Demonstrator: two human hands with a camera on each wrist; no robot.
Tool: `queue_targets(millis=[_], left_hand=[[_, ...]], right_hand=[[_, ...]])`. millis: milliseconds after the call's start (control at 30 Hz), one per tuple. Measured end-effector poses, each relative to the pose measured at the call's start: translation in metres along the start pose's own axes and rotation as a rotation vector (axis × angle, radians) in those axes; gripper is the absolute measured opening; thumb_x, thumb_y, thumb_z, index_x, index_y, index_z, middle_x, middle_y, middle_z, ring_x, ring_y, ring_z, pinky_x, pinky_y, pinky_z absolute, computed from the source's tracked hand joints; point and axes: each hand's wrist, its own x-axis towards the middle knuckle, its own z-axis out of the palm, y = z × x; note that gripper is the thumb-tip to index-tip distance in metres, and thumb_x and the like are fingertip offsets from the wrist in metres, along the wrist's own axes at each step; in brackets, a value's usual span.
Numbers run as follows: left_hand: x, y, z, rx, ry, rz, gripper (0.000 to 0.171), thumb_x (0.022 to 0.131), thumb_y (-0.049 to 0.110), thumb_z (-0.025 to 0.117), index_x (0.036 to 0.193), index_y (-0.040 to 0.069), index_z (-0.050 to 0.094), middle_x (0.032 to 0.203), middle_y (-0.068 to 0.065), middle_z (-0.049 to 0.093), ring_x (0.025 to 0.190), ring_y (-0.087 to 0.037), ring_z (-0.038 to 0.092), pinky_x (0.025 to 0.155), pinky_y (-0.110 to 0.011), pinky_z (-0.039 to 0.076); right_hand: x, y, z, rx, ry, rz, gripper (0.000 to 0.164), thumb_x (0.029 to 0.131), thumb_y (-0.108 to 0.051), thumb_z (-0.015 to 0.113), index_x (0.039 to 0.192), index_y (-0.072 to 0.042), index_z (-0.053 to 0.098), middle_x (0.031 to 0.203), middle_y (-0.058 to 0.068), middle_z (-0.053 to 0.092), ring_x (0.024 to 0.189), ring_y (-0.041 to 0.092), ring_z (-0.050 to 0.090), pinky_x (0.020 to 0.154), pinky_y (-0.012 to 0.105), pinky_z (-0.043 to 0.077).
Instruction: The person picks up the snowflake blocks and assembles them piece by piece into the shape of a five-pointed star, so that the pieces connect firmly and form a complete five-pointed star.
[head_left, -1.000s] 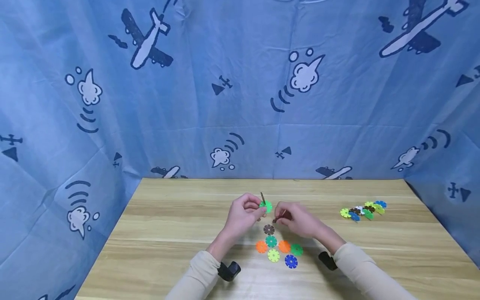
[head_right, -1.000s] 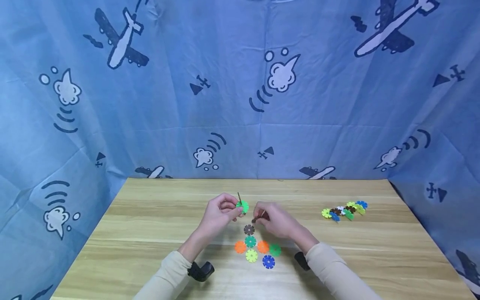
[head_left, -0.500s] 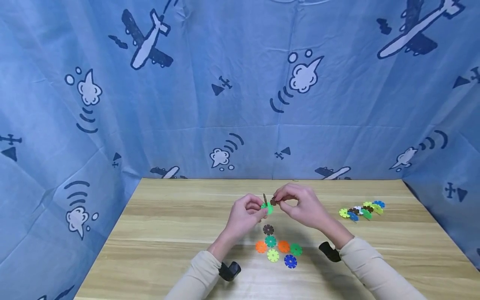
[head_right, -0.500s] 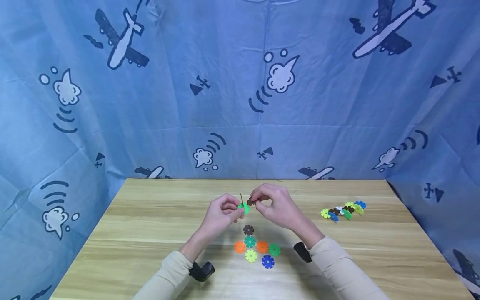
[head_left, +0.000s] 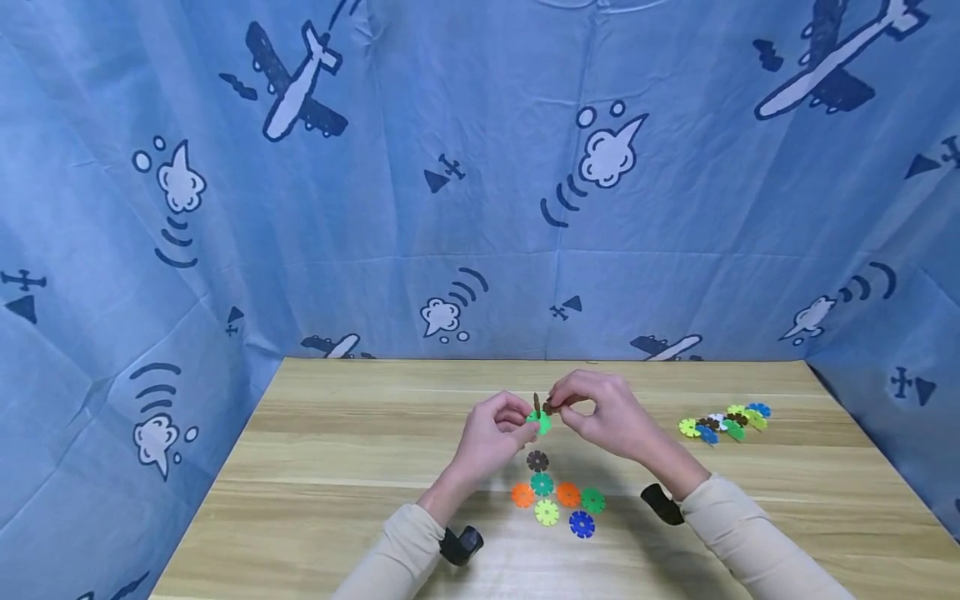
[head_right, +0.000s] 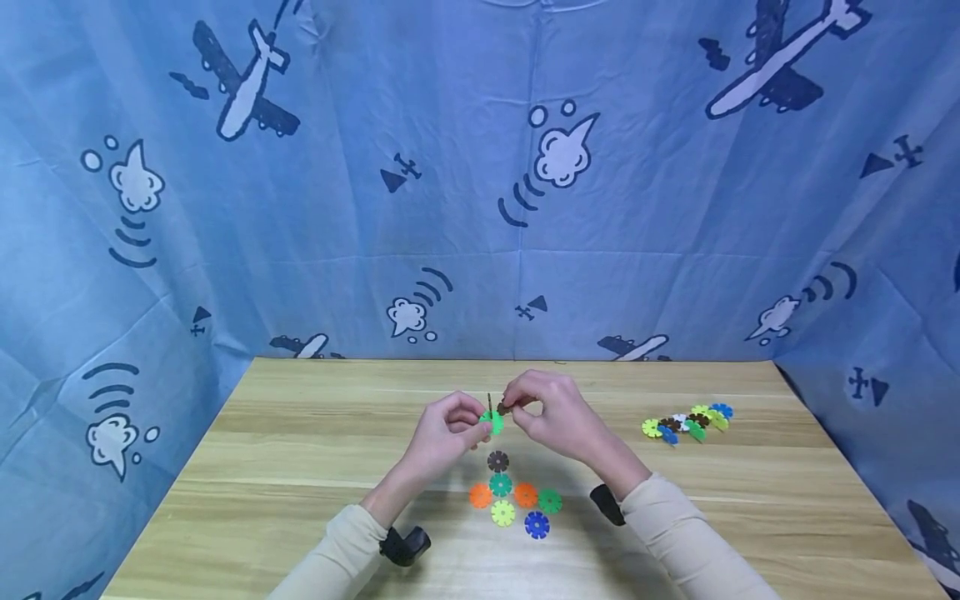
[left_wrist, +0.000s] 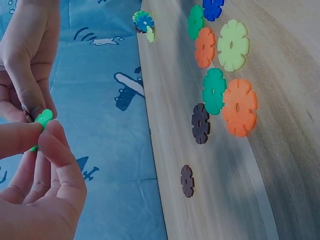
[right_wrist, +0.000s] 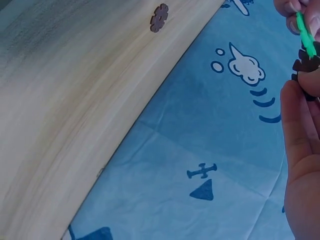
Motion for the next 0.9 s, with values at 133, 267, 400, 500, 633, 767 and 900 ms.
queue_targets(millis=[133, 267, 400, 500, 633, 767, 900], left_hand=[[-0.0003, 0.0006, 0.0018, -0.019, -0.001, -0.005, 0.017, 0.090, 0.005, 0.075, 0.102, 0.001, 0.064, 0.087, -0.011, 0.071, 0.083, -0.030, 0.074, 0.067, -0.020, 0.053], [-0.0002, 0.0010, 0.0028, -0.020, 0.009, 0.001, 0.016, 0.089, 0.004, 0.075, 0.101, 0.000, 0.065, 0.083, -0.011, 0.070, 0.082, -0.030, 0.074, 0.066, -0.020, 0.053], [0.0001, 0.0001, 0.0030, -0.019, 0.010, 0.011, 0.015, 0.088, 0.001, 0.076, 0.099, -0.001, 0.065, 0.079, -0.010, 0.068, 0.083, -0.036, 0.074, 0.071, -0.029, 0.060], [0.0000, -0.0016, 0.0032, -0.018, 0.011, 0.012, 0.015, 0.087, -0.001, 0.076, 0.097, -0.002, 0.066, 0.077, -0.008, 0.066, 0.084, -0.040, 0.074, 0.075, -0.038, 0.063], [-0.0012, -0.0038, 0.0037, -0.002, 0.024, 0.006, 0.015, 0.084, -0.004, 0.077, 0.095, -0.004, 0.067, 0.076, -0.012, 0.068, 0.077, -0.034, 0.074, 0.069, -0.030, 0.062], [-0.0032, -0.0034, 0.0054, 0.032, 0.025, 0.000, 0.015, 0.082, -0.005, 0.078, 0.093, -0.005, 0.068, 0.076, -0.014, 0.070, 0.068, -0.023, 0.072, 0.063, -0.020, 0.056], [-0.0041, -0.0056, 0.0068, 0.073, 0.015, -0.003, 0.014, 0.082, -0.004, 0.078, 0.093, -0.003, 0.069, 0.074, -0.009, 0.070, 0.065, -0.014, 0.068, 0.061, -0.020, 0.055]], right_hand=[[-0.0003, -0.0008, -0.0011, -0.019, -0.007, -0.018, 0.027, 0.075, 0.014, 0.077, 0.086, -0.010, 0.073, 0.088, 0.000, 0.075, 0.076, 0.010, 0.071, 0.067, 0.030, 0.062], [-0.0002, -0.0018, -0.0029, -0.060, -0.019, -0.016, 0.025, 0.074, 0.011, 0.080, 0.085, -0.011, 0.075, 0.087, 0.000, 0.076, 0.076, 0.011, 0.072, 0.067, 0.029, 0.061], [0.0004, -0.0025, -0.0044, -0.096, -0.046, -0.026, 0.022, 0.073, 0.009, 0.083, 0.083, -0.011, 0.077, 0.084, 0.000, 0.076, 0.076, 0.013, 0.072, 0.066, 0.026, 0.061], [0.0008, -0.0032, -0.0052, -0.100, -0.080, -0.047, 0.022, 0.072, 0.008, 0.083, 0.083, -0.010, 0.078, 0.083, 0.000, 0.076, 0.074, 0.014, 0.073, 0.064, 0.026, 0.061], [0.0004, -0.0045, -0.0066, -0.106, -0.152, -0.069, 0.021, 0.073, 0.009, 0.082, 0.085, -0.009, 0.079, 0.083, 0.001, 0.076, 0.073, 0.013, 0.072, 0.063, 0.023, 0.060], [-0.0007, -0.0066, -0.0080, -0.111, -0.234, -0.083, 0.019, 0.075, 0.008, 0.082, 0.085, -0.008, 0.079, 0.082, 0.002, 0.075, 0.073, 0.013, 0.071, 0.064, 0.022, 0.060], [-0.0042, -0.0083, -0.0067, -0.104, -0.278, -0.075, 0.018, 0.076, 0.008, 0.081, 0.085, -0.007, 0.078, 0.082, 0.002, 0.074, 0.074, 0.013, 0.071, 0.064, 0.024, 0.061]])
